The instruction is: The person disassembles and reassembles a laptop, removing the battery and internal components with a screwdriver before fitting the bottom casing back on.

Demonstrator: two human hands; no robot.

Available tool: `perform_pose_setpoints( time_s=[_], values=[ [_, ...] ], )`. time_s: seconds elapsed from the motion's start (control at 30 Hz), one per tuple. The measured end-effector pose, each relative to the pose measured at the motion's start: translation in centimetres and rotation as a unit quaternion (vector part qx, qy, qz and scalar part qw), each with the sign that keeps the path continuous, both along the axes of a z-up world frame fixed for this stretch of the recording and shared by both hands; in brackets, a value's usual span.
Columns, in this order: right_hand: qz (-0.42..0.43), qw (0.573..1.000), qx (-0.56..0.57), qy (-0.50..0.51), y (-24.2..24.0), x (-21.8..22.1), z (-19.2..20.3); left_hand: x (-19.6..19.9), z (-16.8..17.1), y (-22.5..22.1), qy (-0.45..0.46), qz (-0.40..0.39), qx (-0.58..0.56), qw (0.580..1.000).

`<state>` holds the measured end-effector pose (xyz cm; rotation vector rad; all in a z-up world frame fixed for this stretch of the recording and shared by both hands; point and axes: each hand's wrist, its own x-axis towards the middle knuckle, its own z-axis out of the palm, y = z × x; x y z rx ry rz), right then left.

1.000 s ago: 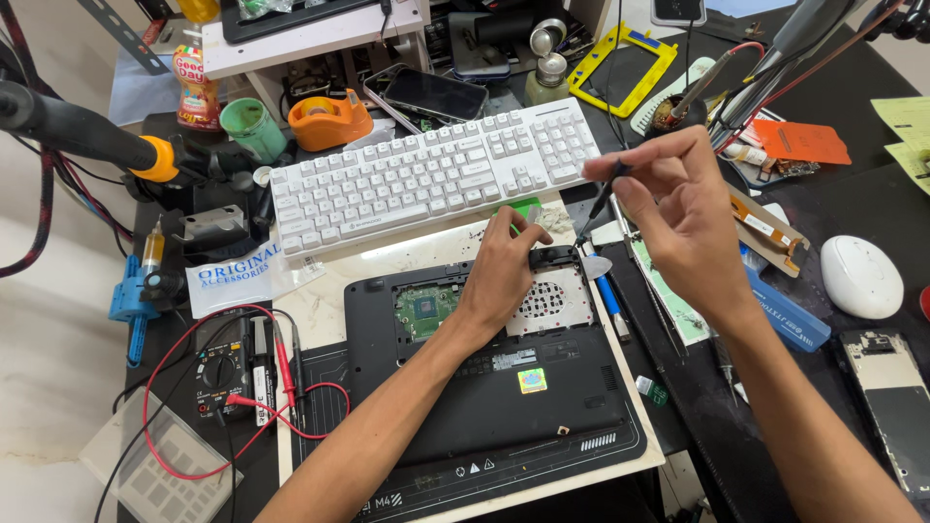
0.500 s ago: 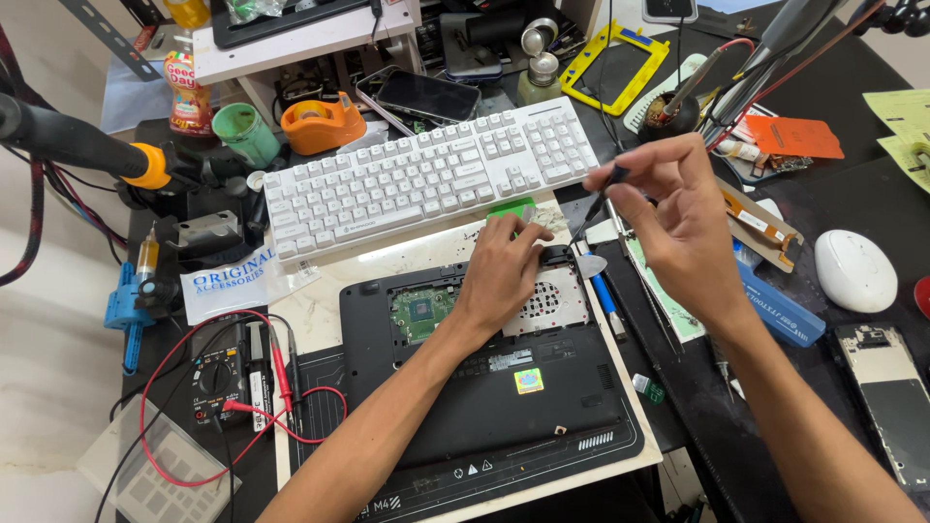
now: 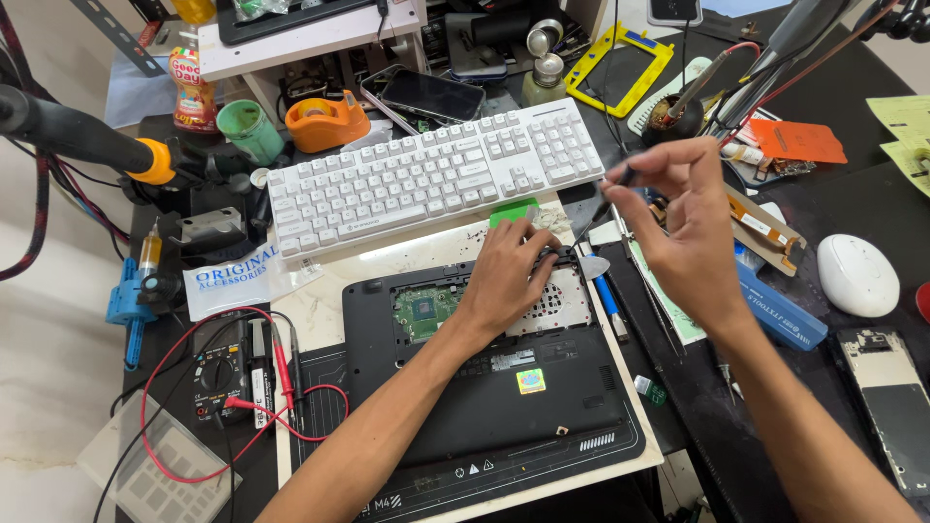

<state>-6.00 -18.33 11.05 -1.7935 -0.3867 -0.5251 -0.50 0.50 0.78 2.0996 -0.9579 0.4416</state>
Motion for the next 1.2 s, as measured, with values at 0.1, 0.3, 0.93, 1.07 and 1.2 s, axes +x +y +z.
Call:
perform_pose_setpoints(
  time_s=[0.1,0.3,0.93,1.07,1.2],
  values=[
    [0.015,0.998,-0.04,-0.043,0.0,-0.3,0.1,-0.1,0.0,0.0,-0.002,0.0,-0.002,1.0],
    [0.018,1.0,-0.008,-0.01,0.2,-0.2,-0.2,0.0,0.0,0.0,0.004,0.001,0.002,1.0],
    [-0.027,0.994,-0.009,-0.108,-3.6,-2.4,4.5,0.0,0.9,-0.1,-0.046,-0.013,-0.021,0.999],
    [-0.078,0.992,-0.077,-0.067,-7.3,-4.3,6.3,0.0,1.7,-0.5,-0.034,-0.009,-0.023,0.999],
    [-0.112,0.968,-0.204,-0.088,-11.0,-4.6,6.5,-0.4,2.5,-1.9,-0.045,-0.024,0.003,0.999]
  ],
)
